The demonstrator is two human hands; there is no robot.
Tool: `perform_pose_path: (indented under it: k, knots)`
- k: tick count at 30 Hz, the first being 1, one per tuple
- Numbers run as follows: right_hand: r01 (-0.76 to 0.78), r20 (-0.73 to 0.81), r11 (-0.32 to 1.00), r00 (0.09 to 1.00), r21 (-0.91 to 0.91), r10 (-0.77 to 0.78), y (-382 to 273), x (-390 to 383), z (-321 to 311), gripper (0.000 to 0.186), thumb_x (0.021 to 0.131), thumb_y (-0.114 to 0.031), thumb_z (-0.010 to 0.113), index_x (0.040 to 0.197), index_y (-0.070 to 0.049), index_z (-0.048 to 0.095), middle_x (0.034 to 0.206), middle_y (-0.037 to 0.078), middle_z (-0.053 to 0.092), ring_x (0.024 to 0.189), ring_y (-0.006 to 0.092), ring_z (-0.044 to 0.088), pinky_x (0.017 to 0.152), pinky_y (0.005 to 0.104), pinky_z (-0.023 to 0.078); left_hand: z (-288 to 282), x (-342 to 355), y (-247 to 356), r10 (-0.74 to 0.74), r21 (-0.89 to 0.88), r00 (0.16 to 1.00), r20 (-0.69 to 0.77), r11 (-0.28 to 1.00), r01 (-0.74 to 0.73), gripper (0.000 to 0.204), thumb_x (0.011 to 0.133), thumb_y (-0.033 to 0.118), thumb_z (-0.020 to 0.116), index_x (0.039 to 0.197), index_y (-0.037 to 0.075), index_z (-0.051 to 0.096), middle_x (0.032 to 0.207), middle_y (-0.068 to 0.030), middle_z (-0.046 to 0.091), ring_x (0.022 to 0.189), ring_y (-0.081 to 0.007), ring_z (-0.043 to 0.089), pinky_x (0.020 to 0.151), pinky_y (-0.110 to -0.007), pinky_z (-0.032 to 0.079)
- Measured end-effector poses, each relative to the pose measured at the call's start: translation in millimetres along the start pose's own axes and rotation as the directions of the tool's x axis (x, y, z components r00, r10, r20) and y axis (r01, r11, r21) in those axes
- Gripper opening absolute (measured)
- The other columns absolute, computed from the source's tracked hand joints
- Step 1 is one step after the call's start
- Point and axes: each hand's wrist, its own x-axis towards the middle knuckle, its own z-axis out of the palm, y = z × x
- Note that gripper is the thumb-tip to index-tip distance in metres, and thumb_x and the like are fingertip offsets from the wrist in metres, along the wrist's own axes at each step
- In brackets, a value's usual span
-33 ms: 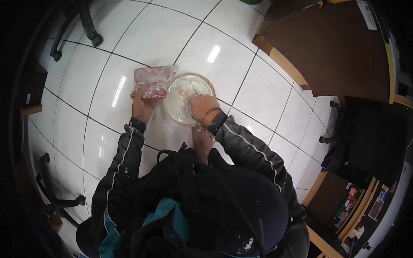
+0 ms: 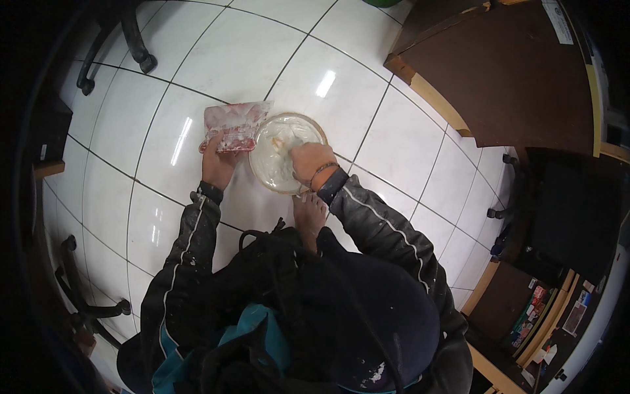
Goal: The person applies a white substance to the floor tile gaps by hand and with a spreader. They mix the substance in a container and then spread it across the tile grout lines on the floor.
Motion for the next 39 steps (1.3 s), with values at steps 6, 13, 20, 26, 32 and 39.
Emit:
perform_pose_path:
  k: [6, 13, 20, 26, 32, 39]
  knots:
    - [0.01, -0.203, 0.993, 0.979, 0.121, 0.015, -6.7, 38.8, 26.3, 0.038, 0.068, -0.014, 0.058, 0.104, -0.014, 0.065, 0.074, 0.017, 0.064, 0.071, 0.0323, 0.064, 0.066, 0.0427, 0.051, 2.1, 6.4, -6.4, -0.018, -0.045, 0.999, 0.028, 0.999, 0.02, 0.031, 0.09, 0.021, 0.05, 0.116, 0.003, 0.049, 0.114, -0.0117, 0.057, 0.104, -0.0262, 0.056, 0.092, -0.043, 0.044]
    - [0.021, 0.002, 0.999, 1.0, -0.032, -0.021, -28.3, -18.5, -29.3, 0.038, 0.075, -0.013, 0.052, 0.11, -0.018, 0.063, 0.073, 0.012, 0.065, 0.07, 0.0302, 0.065, 0.062, 0.0417, 0.051, -7.9, 9.3, -5.9, -0.021, 0.007, 0.999, 0.035, 1.0, 0.021, 0.033, 0.09, 0.021, 0.05, 0.118, 0.002, 0.047, 0.114, -0.0132, 0.057, 0.105, -0.0286, 0.056, 0.093, -0.045, 0.044]
    - [0.134, 0.073, 0.975, 0.99, -0.177, -0.123, -5.9, -16.0, 11.9, 0.034, 0.074, -0.014, 0.054, 0.106, -0.018, 0.065, 0.07, 0.012, 0.064, 0.069, 0.0304, 0.065, 0.06, 0.0424, 0.051, -8.1, 7.0, -4.2, -0.126, -0.032, 0.99, 0.071, 0.991, 0.128, 0.035, 0.091, 0.021, 0.049, 0.119, 0.0, 0.046, 0.117, -0.0133, 0.055, 0.106, -0.0272, 0.056, 0.093, -0.043, 0.045]
    - [-0.051, -0.076, 0.999, 0.996, -0.004, 0.051, -6.9, 4.4, 6.8, 0.031, 0.073, -0.016, 0.054, 0.102, -0.017, 0.066, 0.072, 0.014, 0.064, 0.071, 0.0325, 0.065, 0.06, 0.0428, 0.051, 2.7, 1.7, -21.0, -0.15, 0.097, 0.985, 0.086, 0.985, 0.141, 0.035, 0.092, 0.023, 0.046, 0.12, 0.0, 0.045, 0.118, -0.013, 0.055, 0.109, -0.0274, 0.055, 0.095, -0.047, 0.044]
    - [-0.012, 0.112, 1.0, 0.994, -0.015, 0.014, -10.7, -18.5, 2.8, 0.03, 0.074, -0.014, 0.052, 0.101, -0.017, 0.066, 0.079, 0.015, 0.065, 0.077, 0.0324, 0.065, 0.066, 0.0433, 0.051, 18.2, 3.7, -17.3, -0.136, 0.001, 0.984, 0.113, 0.991, 0.137, 0.04, 0.092, 0.025, 0.044, 0.122, -0.001, 0.045, 0.12, -0.0165, 0.054, 0.11, -0.0319, 0.053, 0.096, -0.052, 0.041]
    - [0.226, -0.144, 0.942, 0.97, 0.249, -0.195, 113.8, -12.9, -14.3, 0.028, 0.077, -0.013, 0.052, 0.102, -0.009, 0.063, 0.087, 0.012, 0.065, 0.073, 0.0254, 0.064, 0.063, 0.0359, 0.054, 29.0, -3.3, -9.2, -0.121, 0.074, 0.977, 0.177, 0.991, 0.109, 0.04, 0.092, 0.025, 0.045, 0.124, 0.003, 0.044, 0.122, -0.0139, 0.054, 0.111, -0.0295, 0.053, 0.095, -0.053, 0.041]
